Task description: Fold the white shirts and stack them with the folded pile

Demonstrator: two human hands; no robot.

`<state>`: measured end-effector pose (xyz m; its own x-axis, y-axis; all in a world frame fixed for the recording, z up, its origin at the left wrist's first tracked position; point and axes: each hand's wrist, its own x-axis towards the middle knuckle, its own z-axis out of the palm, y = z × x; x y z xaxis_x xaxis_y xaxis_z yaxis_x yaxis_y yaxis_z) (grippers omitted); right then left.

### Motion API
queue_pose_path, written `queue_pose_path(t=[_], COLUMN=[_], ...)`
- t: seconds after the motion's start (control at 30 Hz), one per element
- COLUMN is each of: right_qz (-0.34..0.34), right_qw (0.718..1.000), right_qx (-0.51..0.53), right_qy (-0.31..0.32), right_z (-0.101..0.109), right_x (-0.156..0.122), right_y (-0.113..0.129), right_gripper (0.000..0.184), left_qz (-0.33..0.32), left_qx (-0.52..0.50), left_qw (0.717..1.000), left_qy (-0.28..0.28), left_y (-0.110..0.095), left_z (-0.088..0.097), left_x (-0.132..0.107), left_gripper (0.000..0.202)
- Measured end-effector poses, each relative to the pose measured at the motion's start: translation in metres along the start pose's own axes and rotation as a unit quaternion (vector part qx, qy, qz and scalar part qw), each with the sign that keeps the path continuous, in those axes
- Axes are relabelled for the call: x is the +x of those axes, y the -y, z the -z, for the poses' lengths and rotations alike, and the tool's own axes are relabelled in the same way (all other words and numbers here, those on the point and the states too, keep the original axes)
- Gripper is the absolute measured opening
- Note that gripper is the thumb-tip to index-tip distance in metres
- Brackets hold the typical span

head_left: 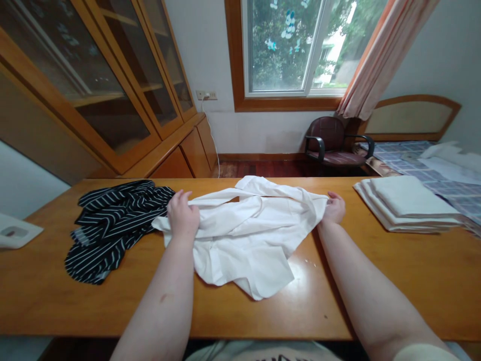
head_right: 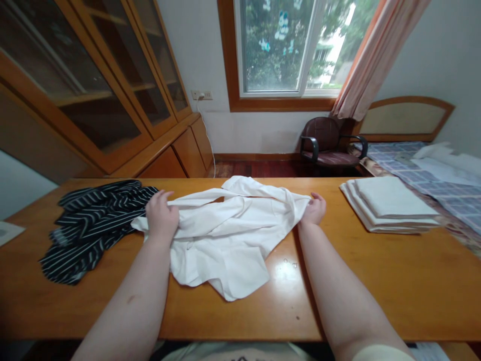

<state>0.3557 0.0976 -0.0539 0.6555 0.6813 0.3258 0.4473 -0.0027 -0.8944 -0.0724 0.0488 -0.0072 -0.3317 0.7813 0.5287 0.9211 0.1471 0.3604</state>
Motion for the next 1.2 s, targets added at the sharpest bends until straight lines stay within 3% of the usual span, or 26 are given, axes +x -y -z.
queue_pose_path(t=[0.07, 0.1, 0.17, 0.23, 0.33, 0.43, 0.5, 0.63, 0.8, 0.97, 1.03, 1.17, 1.2], right_qz=[0.031, 0.058, 0.137, 0.179, 0.187, 0.179, 0.184, 0.217, 0.198, 0.129, 0.117, 0.118, 0.122], right_qw=[0.998, 0.995, 0.976, 0.942, 0.898, 0.880, 0.881, 0.906, 0.951, 0.972, 0.971, 0.958, 0.955], right_qx=[0.054, 0.077, 0.092, 0.040, -0.101, -0.204, -0.219, -0.185, -0.121, -0.104, -0.119, -0.157, -0.163], right_qy=[-0.008, 0.016, 0.142, 0.280, 0.386, 0.391, 0.378, 0.312, 0.205, 0.165, 0.172, 0.208, 0.216], right_z=[-0.002, -0.004, -0.007, -0.012, -0.020, -0.026, -0.027, -0.023, -0.018, -0.015, -0.014, -0.015, -0.015], right_x=[-0.006, -0.010, -0.022, -0.034, -0.046, -0.047, -0.044, -0.037, -0.028, -0.019, -0.017, -0.018, -0.019], right_y=[0.011, 0.017, 0.027, 0.035, 0.038, 0.033, 0.029, 0.025, 0.024, 0.018, 0.017, 0.017, 0.018], right_gripper=[0.052, 0.053, 0.063, 0.077, 0.075, 0.045, 0.029, 0.029, 0.031, 0.031, 0.035, 0.043, 0.045], left_qz=[-0.062, -0.078, -0.091, -0.096, -0.107, -0.119, -0.114, -0.082, -0.008, 0.113, 0.167, 0.230, 0.229], left_qx=[-0.025, -0.038, -0.055, -0.054, -0.030, 0.007, 0.029, 0.054, 0.065, 0.091, 0.106, 0.126, 0.132], left_qw=[0.995, 0.989, 0.969, 0.947, 0.933, 0.927, 0.926, 0.948, 0.989, 0.989, 0.980, 0.961, 0.961], left_qy=[0.074, 0.123, 0.224, 0.301, 0.342, 0.357, 0.358, 0.303, 0.133, -0.009, -0.016, 0.084, 0.087], left_y=[-0.007, -0.010, -0.014, -0.015, -0.016, -0.016, -0.017, -0.015, 0.003, 0.031, 0.039, 0.038, 0.033], left_z=[-0.004, -0.006, -0.010, -0.012, -0.014, -0.016, -0.017, -0.019, -0.007, 0.021, 0.031, 0.033, 0.031], left_x=[-0.002, -0.003, -0.005, -0.005, -0.005, -0.005, -0.005, -0.002, 0.008, 0.014, 0.015, 0.014, 0.013], left_gripper=[0.046, 0.050, 0.061, 0.072, 0.072, 0.046, 0.034, 0.032, 0.033, 0.036, 0.038, 0.035, 0.036])
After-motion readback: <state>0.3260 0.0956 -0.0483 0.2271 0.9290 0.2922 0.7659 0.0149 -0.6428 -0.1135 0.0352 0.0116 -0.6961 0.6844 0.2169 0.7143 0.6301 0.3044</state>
